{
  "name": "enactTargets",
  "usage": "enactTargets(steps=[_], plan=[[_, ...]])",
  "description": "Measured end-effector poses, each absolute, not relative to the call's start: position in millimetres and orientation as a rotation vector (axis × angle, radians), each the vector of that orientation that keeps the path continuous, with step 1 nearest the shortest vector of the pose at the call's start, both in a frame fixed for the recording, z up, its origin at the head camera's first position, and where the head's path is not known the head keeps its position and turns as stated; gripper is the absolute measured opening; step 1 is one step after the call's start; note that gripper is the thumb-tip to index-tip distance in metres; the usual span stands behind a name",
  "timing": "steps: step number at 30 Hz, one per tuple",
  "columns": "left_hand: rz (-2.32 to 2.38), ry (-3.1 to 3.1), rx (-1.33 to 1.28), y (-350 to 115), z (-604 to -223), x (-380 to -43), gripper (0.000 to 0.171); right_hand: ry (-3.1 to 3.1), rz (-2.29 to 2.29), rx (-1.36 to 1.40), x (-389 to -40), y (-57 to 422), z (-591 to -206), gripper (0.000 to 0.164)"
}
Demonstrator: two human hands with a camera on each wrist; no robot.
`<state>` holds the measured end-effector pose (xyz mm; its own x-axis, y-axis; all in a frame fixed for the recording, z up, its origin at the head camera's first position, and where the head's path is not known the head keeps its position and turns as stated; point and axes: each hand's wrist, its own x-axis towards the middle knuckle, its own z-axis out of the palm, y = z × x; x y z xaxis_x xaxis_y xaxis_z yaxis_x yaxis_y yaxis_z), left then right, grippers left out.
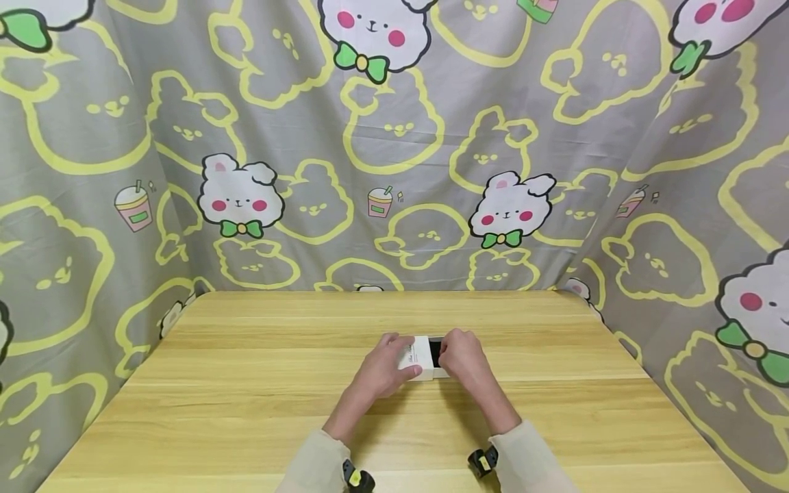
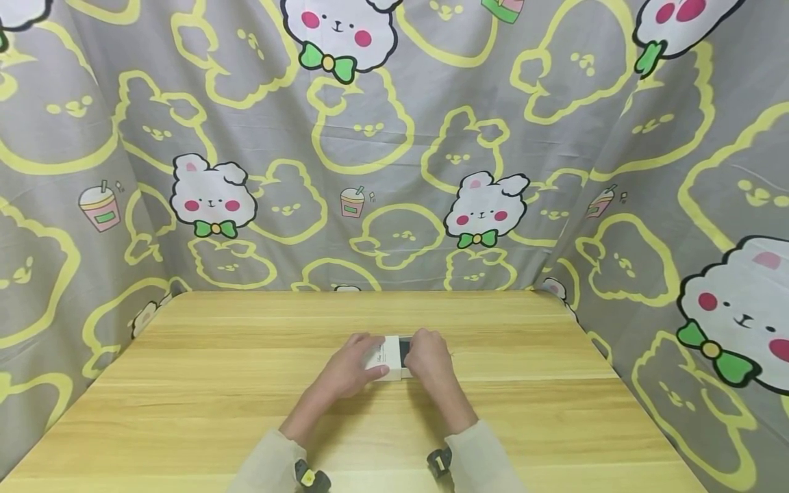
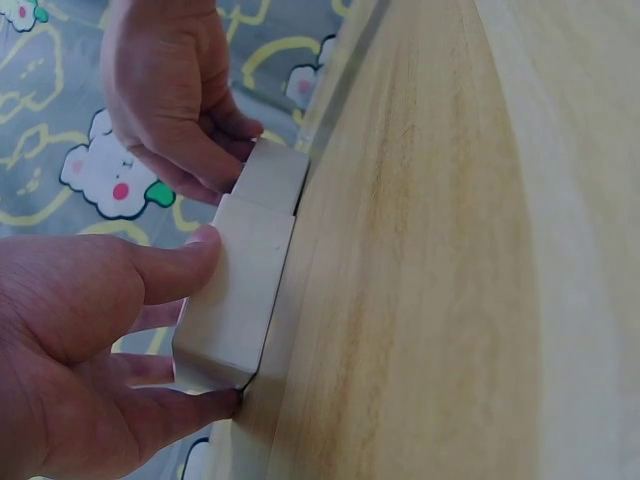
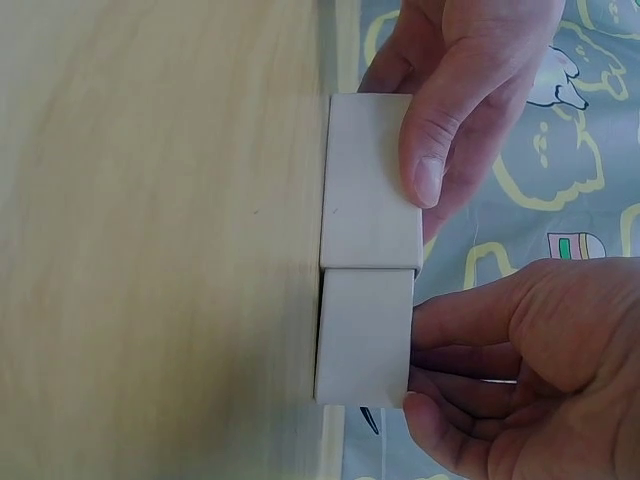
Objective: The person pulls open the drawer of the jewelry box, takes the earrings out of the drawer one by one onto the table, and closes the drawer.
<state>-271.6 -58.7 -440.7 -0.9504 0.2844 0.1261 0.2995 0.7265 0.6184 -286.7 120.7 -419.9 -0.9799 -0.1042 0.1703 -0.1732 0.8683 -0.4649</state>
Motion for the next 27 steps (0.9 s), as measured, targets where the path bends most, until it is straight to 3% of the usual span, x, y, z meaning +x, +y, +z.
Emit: enactTargets(steps=[27], plan=[[-1.045,-2.884,-0.497,-59.1,-442.5,-273.5,0.06,-2.897,0.758,0.242,-286.5,120.2,-419.0,0.022]])
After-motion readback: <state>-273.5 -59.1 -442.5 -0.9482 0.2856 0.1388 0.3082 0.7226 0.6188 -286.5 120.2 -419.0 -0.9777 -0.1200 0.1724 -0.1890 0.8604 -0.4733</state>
